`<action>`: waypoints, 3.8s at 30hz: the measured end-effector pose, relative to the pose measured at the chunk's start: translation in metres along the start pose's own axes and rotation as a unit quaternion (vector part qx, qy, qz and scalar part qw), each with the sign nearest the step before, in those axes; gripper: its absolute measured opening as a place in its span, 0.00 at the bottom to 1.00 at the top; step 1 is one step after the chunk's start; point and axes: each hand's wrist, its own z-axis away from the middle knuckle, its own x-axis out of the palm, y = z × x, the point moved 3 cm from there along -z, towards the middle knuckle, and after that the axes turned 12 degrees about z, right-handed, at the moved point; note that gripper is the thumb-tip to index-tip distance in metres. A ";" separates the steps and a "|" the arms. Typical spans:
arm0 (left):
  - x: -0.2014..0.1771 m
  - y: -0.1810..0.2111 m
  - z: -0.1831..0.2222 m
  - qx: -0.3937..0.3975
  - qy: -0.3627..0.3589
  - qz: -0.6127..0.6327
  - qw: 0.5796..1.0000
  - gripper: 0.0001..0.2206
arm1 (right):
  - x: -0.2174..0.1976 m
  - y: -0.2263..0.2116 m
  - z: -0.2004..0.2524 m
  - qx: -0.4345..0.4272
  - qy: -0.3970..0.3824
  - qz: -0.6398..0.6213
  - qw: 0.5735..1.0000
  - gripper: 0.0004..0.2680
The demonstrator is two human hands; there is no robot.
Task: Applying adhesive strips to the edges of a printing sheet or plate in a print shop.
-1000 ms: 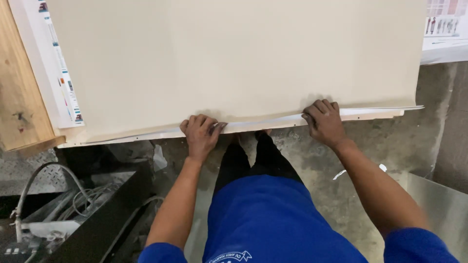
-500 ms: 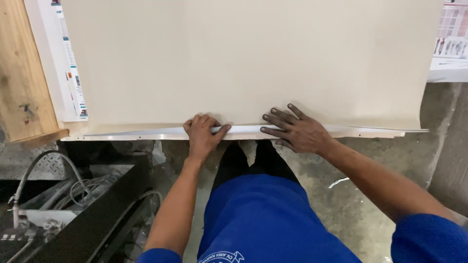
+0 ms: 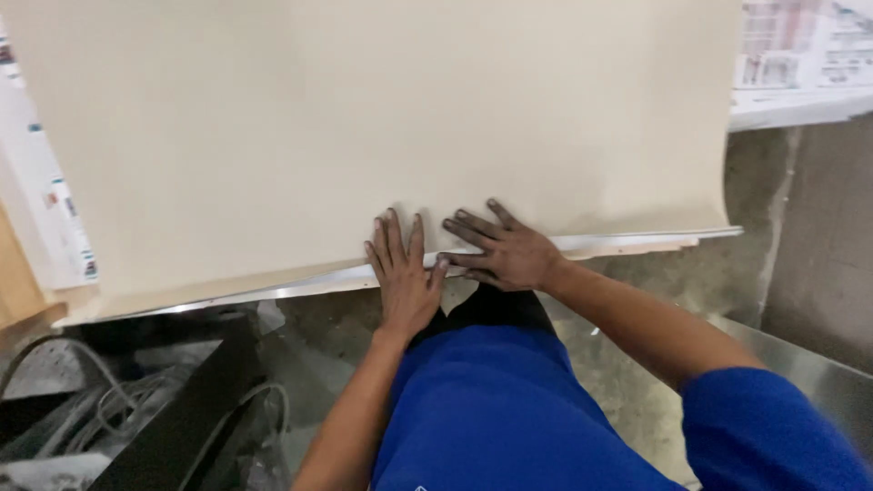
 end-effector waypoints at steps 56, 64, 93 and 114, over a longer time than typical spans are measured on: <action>0.011 -0.035 0.039 0.014 -0.020 0.134 0.991 0.35 | 0.026 -0.054 -0.030 -0.010 0.038 0.002 0.999 0.26; -0.150 -0.175 0.049 -0.152 0.189 -0.113 0.964 0.34 | -0.005 -0.073 -0.041 0.029 0.047 0.038 0.998 0.22; -0.200 -0.262 0.057 -0.308 0.250 -0.157 0.904 0.33 | 0.018 -0.077 -0.016 -0.004 -0.003 0.063 0.998 0.22; -0.288 -0.395 0.046 -0.376 0.352 0.223 0.828 0.18 | 0.006 -0.074 -0.019 0.075 0.119 0.025 0.990 0.14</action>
